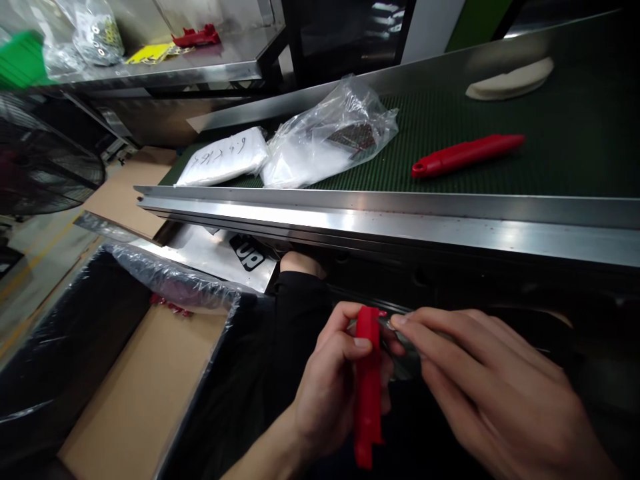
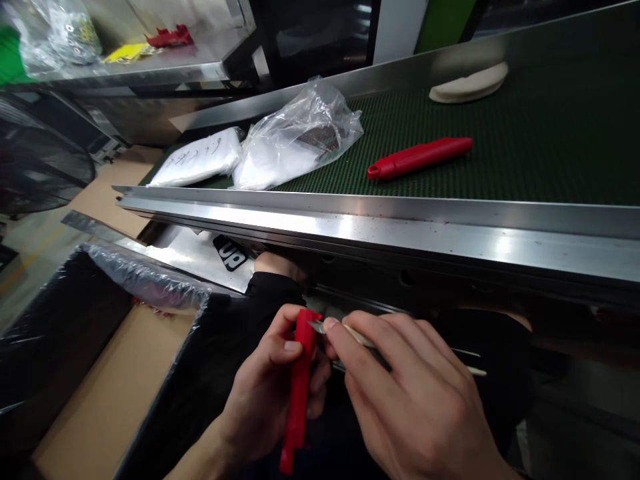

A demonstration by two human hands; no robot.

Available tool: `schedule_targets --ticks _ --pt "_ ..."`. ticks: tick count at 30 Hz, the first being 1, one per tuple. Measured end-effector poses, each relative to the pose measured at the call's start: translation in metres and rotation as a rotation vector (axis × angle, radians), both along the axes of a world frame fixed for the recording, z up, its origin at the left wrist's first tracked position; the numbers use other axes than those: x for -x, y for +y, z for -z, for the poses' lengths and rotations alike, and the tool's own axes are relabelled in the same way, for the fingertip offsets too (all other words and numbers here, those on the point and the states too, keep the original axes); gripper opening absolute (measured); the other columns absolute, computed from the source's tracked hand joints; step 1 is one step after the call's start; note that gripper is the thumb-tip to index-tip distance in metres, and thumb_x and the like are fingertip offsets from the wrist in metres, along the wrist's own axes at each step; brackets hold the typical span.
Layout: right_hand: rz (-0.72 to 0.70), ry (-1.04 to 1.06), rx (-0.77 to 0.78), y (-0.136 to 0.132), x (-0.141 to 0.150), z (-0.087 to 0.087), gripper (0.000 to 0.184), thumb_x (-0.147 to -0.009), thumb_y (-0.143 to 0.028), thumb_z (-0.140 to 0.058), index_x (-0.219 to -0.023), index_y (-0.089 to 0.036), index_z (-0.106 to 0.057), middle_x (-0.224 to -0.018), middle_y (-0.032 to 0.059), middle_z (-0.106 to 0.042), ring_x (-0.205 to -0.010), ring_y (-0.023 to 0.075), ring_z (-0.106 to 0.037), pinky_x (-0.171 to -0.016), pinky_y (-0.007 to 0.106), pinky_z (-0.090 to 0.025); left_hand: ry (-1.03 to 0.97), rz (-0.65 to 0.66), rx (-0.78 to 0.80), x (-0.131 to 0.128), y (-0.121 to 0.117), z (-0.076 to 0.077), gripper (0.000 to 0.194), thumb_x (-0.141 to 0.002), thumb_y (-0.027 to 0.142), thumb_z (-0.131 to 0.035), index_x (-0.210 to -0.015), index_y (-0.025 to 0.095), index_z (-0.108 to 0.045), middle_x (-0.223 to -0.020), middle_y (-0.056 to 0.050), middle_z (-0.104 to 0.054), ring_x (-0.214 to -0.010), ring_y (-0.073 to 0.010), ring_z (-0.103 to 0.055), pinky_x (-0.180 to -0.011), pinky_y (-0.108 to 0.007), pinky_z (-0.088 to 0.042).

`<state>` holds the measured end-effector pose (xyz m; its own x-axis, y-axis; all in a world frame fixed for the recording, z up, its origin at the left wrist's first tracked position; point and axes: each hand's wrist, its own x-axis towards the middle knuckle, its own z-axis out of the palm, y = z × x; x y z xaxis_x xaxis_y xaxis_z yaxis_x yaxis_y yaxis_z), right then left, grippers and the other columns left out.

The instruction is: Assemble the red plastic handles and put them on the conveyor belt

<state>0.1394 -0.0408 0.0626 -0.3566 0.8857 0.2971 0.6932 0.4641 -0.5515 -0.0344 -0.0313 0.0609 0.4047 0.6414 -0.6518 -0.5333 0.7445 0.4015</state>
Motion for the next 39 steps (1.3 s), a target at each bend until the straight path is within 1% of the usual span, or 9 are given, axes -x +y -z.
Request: schedule_targets --ticks 5,8,11,16,19,26,31,35,39 --pt "-0.012 0.011 -0.009 -0.007 -0.001 -0.001 0.04 -0.083 0.001 -0.058 -0.121 -0.009 -0.062 -0.11 0.0113 -0.062 -0.102 0.019 -0.056 -0.085 0.037 -0.046 -0.006 -0.014 0.011 0.002 0.005 -0.003 0.016 -0.08 0.024 -0.048 -0.095 0.021 -0.051 -0.073 0.0 -0.054 -0.055 -0.0105 -0.048 -0.041 -0.016 -0.044" --pt "-0.035 0.0 -0.014 -0.01 -0.001 -0.002 0.041 -0.082 0.001 -0.059 -0.123 -0.009 -0.061 -0.111 0.012 -0.062 -0.102 0.0198 -0.056 -0.087 0.038 -0.046 -0.003 -0.025 0.008 0.002 0.009 -0.003 0.016 -0.082 0.027 -0.049 -0.096 0.02 -0.051 -0.08 -0.001 -0.055 -0.055 -0.0102 -0.049 -0.041 -0.016 -0.044" --pt "-0.028 -0.013 -0.027 -0.013 0.0 -0.001 0.036 -0.084 -0.001 -0.059 -0.118 -0.009 -0.063 -0.109 0.0114 -0.063 -0.101 0.0193 -0.057 -0.088 0.037 -0.045 -0.003 -0.015 0.0 0.002 0.011 -0.002 0.015 -0.085 0.029 -0.048 -0.097 0.021 -0.05 -0.09 -0.003 -0.059 -0.056 -0.0095 -0.05 -0.041 -0.015 -0.042" --pt "-0.082 -0.053 0.011 -0.017 -0.001 0.002 0.039 -0.085 -0.005 -0.058 -0.123 -0.012 -0.062 -0.114 0.01 -0.063 -0.102 0.0193 -0.056 -0.087 0.036 -0.044 0.036 0.014 -0.052 0.003 0.016 -0.003 0.012 -0.091 0.028 -0.042 -0.098 0.02 -0.047 -0.088 -0.005 -0.061 -0.054 -0.0083 -0.049 -0.043 -0.015 -0.044" --pt "-0.113 -0.067 0.013 -0.021 -0.002 0.002 0.041 -0.085 -0.006 -0.058 -0.125 -0.014 -0.061 -0.115 0.0087 -0.063 -0.101 0.0188 -0.057 -0.086 0.035 -0.044 0.035 0.0 -0.059 0.003 0.017 -0.005 0.012 -0.091 0.027 -0.042 -0.098 0.019 -0.048 -0.087 -0.005 -0.06 -0.06 -0.0097 -0.05 -0.043 -0.014 -0.046" --pt "-0.083 -0.052 0.004 -0.025 0.003 -0.003 0.033 -0.086 -0.002 -0.054 -0.115 -0.012 -0.067 -0.11 0.0088 -0.064 -0.1 0.0203 -0.055 -0.088 0.036 -0.04 0.039 0.001 -0.084 0.003 0.021 -0.007 0.011 -0.09 0.027 -0.045 -0.097 0.02 -0.048 -0.088 -0.005 -0.059 -0.061 -0.0104 -0.047 -0.042 -0.012 -0.041" --pt "-0.095 -0.061 -0.004 -0.026 0.007 -0.004 0.033 -0.085 -0.002 -0.056 -0.114 -0.013 -0.068 -0.11 0.0084 -0.065 -0.098 0.0214 -0.056 -0.087 0.037 -0.039 0.061 -0.025 -0.143 0.003 0.025 -0.005 0.01 -0.09 0.022 -0.042 -0.096 0.017 -0.047 -0.086 -0.007 -0.061 -0.06 -0.009 -0.049 -0.052 -0.015 -0.039" --pt "-0.104 -0.045 -0.025 -0.031 0.008 -0.005 0.031 -0.085 0.0 -0.055 -0.11 -0.012 -0.069 -0.105 0.0087 -0.066 -0.095 0.0212 -0.057 -0.085 0.037 -0.039 0.043 -0.012 -0.146 0.003 0.028 -0.004 0.011 -0.09 0.024 -0.042 -0.099 0.019 -0.047 -0.088 -0.005 -0.06 -0.058 -0.0102 -0.048 -0.047 -0.017 -0.036" --pt "-0.087 -0.028 0.016 -0.04 0.008 -0.001 0.038 -0.084 0.0 -0.056 -0.117 -0.014 -0.066 -0.111 0.0083 -0.065 -0.1 0.0232 -0.055 -0.087 0.04 -0.04 0.046 -0.006 -0.138 0.003 0.031 -0.005 0.01 -0.091 0.025 -0.042 -0.097 0.02 -0.047 -0.09 -0.005 -0.059 -0.058 -0.0101 -0.047 -0.044 -0.016 -0.04"
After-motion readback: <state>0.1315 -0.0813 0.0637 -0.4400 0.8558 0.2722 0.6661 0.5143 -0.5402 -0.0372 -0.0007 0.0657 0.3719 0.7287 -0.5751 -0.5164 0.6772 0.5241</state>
